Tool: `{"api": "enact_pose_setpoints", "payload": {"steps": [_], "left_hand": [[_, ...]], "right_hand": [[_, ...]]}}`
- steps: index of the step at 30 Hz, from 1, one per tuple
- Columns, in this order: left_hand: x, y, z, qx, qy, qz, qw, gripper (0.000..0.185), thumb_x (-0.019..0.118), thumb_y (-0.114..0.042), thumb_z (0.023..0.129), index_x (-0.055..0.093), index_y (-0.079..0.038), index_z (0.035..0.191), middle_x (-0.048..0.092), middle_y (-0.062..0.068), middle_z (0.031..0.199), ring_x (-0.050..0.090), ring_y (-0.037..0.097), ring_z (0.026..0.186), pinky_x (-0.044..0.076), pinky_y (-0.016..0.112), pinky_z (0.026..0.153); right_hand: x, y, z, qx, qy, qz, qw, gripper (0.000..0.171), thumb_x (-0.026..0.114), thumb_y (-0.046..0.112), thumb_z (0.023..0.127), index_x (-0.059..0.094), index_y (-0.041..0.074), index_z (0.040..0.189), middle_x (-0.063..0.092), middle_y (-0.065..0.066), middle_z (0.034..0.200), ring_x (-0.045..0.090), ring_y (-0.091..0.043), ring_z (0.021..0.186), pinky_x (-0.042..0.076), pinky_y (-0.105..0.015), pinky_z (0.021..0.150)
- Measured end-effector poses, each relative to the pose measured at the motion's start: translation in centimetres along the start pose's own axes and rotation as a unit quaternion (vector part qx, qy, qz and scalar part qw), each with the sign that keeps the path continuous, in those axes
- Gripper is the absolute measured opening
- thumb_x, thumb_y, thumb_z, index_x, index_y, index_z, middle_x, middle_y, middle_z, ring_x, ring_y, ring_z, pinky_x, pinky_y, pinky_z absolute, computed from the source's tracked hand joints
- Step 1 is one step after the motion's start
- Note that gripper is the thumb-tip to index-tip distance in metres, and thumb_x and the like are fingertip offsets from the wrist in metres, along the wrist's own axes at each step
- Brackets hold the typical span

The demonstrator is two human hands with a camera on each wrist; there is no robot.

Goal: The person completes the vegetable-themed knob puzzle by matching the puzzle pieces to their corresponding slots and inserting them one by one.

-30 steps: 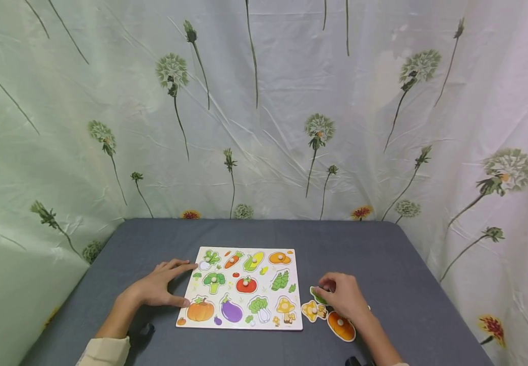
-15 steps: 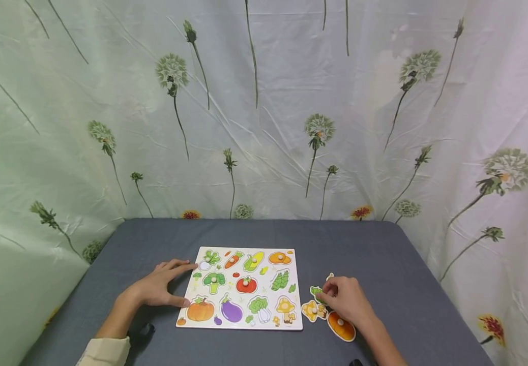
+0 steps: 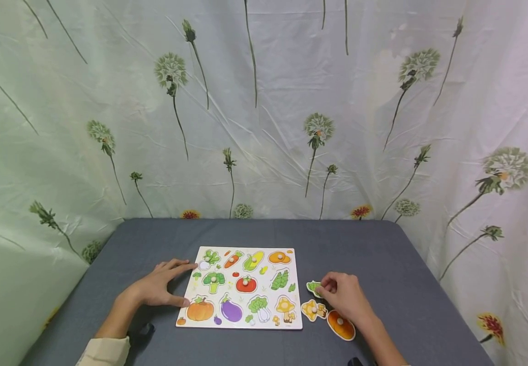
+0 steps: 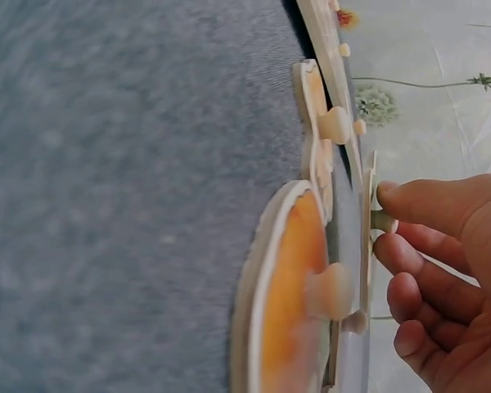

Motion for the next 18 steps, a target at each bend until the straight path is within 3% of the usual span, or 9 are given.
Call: {"api": "enact_pose_setpoints", "payload": {"steps": [18], "left_hand": [[0.0, 0.0, 0.0, 0.000, -0.010, 0.007, 0.9999, 0.101, 0.088, -0.059, 0.068, 0.048, -0.024, 0.155, 0.042, 0.014, 0.158, 0.033, 0.048, 0.145, 0.014, 0.078, 0.115]], "right_hand": [[-1.0, 1.4, 0.7, -0.056, -0.088, -0.025, 0.994, 0.009, 0.084, 0.015, 0.085, 0.076, 0.020, 0.085, 0.069, 0.009, 0.077, 0.051, -0.002, 0.063, 0.044, -0.022, 0.057]]}}
Point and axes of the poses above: each hand's wrist, its own z-axis towards the middle knuckle, its own x-axis out of the palm, y = z × x, the point moved 6 cm from there along z, towards the middle knuckle
